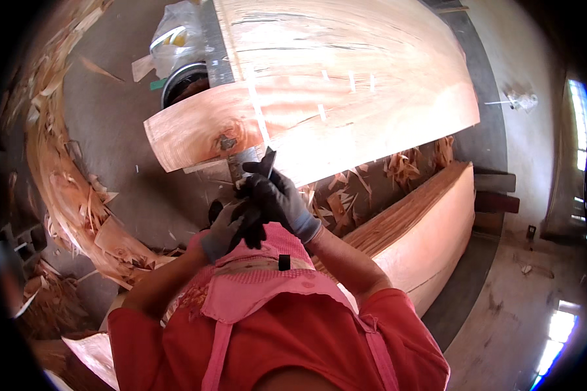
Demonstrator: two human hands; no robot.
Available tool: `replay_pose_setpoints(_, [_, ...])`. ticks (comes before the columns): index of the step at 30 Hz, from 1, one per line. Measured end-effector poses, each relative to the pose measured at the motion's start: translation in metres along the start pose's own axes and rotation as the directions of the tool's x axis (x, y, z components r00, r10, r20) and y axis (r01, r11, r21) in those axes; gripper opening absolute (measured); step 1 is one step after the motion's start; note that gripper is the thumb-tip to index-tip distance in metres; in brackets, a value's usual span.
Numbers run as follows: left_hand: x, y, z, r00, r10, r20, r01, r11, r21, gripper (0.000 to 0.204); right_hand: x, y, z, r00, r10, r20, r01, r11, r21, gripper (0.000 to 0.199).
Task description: The person uses a utility knife to trim a wood patch, applies it to a larger curved wood veneer panel, and uses a strip of white tape to secure the seam.
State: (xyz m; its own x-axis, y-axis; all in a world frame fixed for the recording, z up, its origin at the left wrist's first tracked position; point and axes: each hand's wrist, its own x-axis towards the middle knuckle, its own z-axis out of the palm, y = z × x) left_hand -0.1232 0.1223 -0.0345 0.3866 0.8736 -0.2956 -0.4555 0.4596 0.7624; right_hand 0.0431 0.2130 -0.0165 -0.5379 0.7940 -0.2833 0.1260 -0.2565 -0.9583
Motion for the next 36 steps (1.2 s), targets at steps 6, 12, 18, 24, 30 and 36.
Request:
replay_pose_setpoints(6, [0.022,0.030,-0.031,0.760,0.573,-0.308,-0.035,0.509,0.860,0.032,0.052,-0.037,-0.036,0.968,-0.175,-0.180,0.079,0.894,-0.441,0.036])
replay_pose_setpoints(12, [0.117,0.063,-0.068,0.615,0.761,-0.207,0.320,-0.001,0.947,0.067,0.115,-0.020,-0.053,0.878,-0.452,0.158,0.305,0.274,-0.912,0.044])
replay_pose_setpoints(18, [0.152,0.041,-0.085,0.626,0.720,-0.301,0.399,0.036,0.916,0.066,0.158,-0.019,-0.036,0.925,-0.361,0.121,0.138,0.021,-0.990,0.049])
replay_pose_setpoints(24, [0.152,0.036,-0.086,0.642,0.692,-0.330,0.429,0.033,0.903,0.067,0.171,-0.022,-0.025,0.950,-0.273,0.153,0.147,-0.043,-0.988,0.055])
replay_pose_setpoints(30, [0.155,0.039,-0.084,0.631,0.705,-0.322,0.386,0.074,0.919,0.067,0.181,-0.017,-0.028,0.955,-0.256,0.150,0.121,-0.127,-0.985,0.054])
replay_pose_setpoints(36, [0.155,0.037,-0.085,0.632,0.698,-0.336,0.413,0.063,0.908,0.066,0.177,-0.027,-0.023,0.968,-0.184,0.171,0.178,0.020,-0.984,0.049])
